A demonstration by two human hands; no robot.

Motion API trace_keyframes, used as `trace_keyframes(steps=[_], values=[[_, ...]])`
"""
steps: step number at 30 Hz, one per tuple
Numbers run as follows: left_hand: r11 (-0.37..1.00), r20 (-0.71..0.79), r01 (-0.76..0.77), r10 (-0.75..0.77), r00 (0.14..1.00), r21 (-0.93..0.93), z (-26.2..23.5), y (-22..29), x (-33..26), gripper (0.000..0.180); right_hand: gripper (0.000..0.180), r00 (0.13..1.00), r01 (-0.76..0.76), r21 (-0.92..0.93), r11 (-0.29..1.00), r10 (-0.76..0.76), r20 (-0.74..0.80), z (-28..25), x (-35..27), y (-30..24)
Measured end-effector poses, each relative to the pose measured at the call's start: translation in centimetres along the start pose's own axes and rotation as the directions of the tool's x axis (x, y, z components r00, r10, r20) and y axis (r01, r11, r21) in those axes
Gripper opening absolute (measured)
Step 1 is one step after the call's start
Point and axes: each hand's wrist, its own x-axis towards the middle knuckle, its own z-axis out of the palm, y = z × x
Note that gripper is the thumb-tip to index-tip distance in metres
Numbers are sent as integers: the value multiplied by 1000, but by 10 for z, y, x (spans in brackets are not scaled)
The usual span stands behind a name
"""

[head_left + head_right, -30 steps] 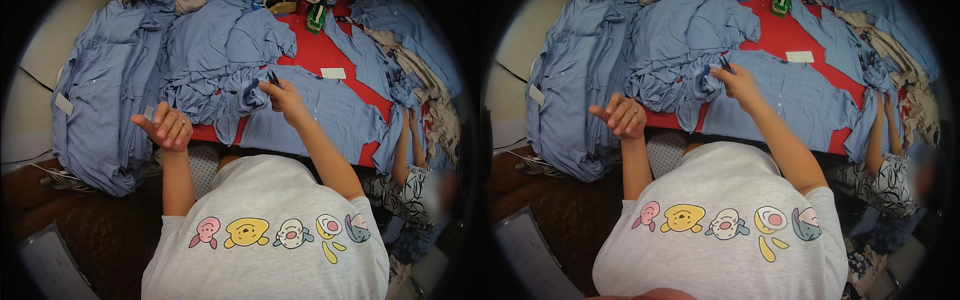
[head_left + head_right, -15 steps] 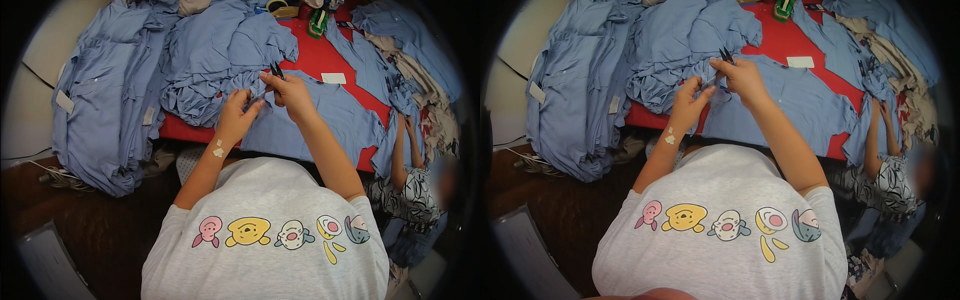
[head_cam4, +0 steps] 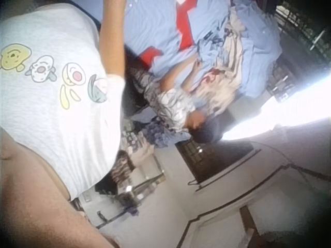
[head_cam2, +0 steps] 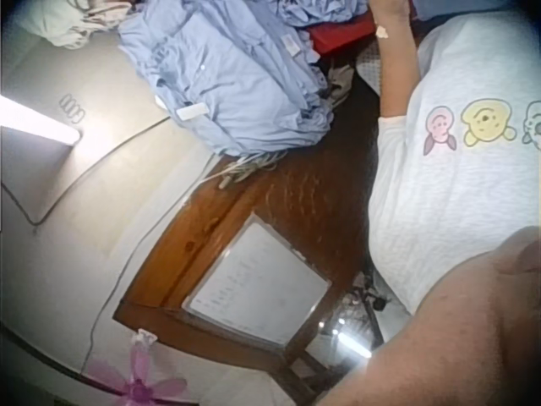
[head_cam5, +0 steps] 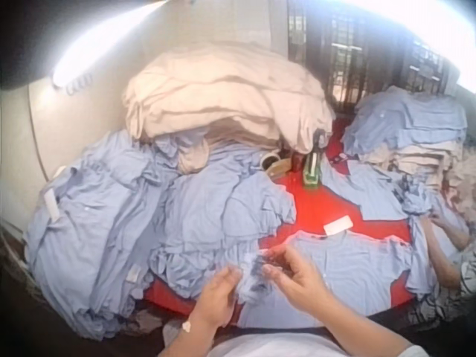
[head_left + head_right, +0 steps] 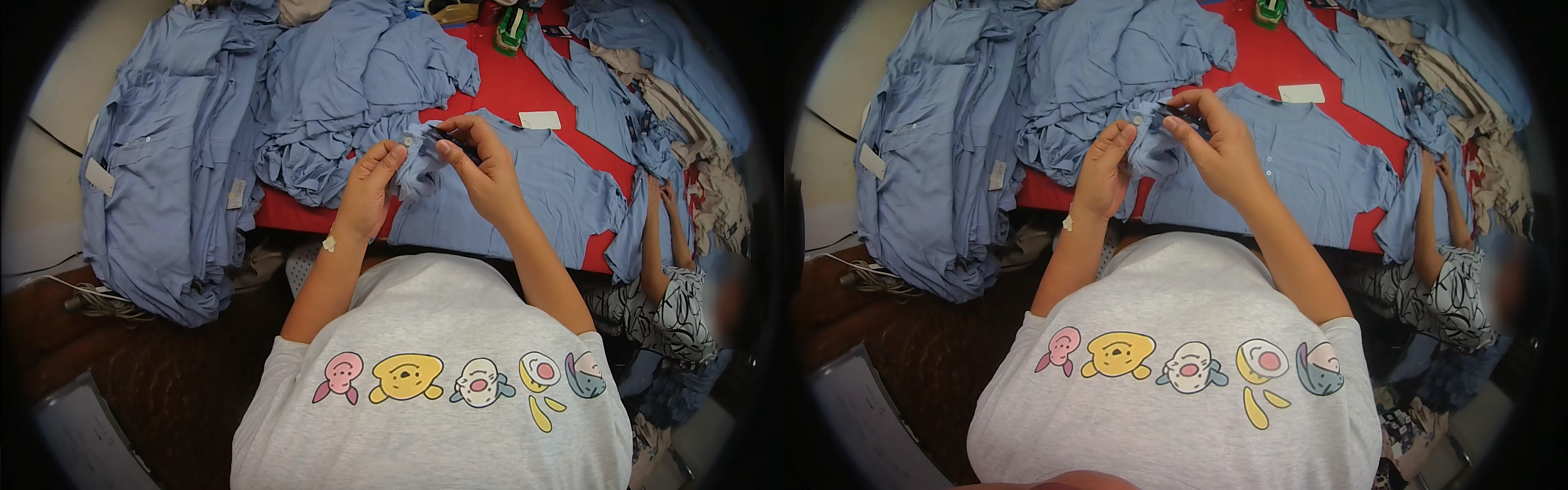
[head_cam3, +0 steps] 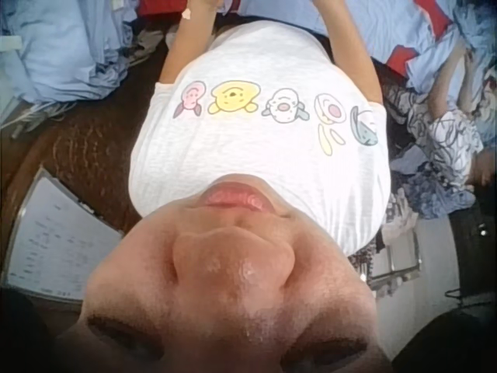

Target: The person uses small scissors to cut tags and threads from light blue shirts laid out on a red table. They handle each shirt one at a time, smoothing the fabric and trimming loose ends before moving to the next item.

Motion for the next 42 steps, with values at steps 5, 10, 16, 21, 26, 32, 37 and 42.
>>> trace_keyframes(steps=[5, 10, 16, 21, 26, 32, 37, 42], values=[[1000, 27, -3, 3, 1000, 0, 3, 1, -1, 17, 20, 999, 8, -19, 1000, -7, 52, 1, -2, -18], [1000, 19, -4, 4, 1000, -3, 1, -2, -2, 17, 17, 998, -22, 23, 999, 21, 56, 1, -1, -11], [1000, 30, -16, 16, 999, -10, -2, -4, -3, 18, 17, 1000, -31, 87, 996, 31, -1, 1, -3, -2], [998, 6, -7, 7, 1000, -57, 1, -2, -4, 18, 18, 999, 44, 54, 998, -45, 10, 5, -4, -8], [996, -12, -20, 19, 1000, -82, 9, 0, -3, 16, 18, 999, 8, 39, 999, -9, 31, 5, -4, -6], [994, 25, -12, 14, 1000, -109, 0, -4, 0, 18, 18, 999, -17, 164, 986, 24, -42, 5, -5, 5], [994, 23, -1, 4, 1000, -111, -1, -6, -1, 18, 16, 999, 35, 77, 996, -34, -13, 8, -6, -4], [995, 43, 3, 1, 999, -97, -1, -5, -2, 18, 16, 999, -32, 151, 988, 33, -3, 7, -6, 2]])
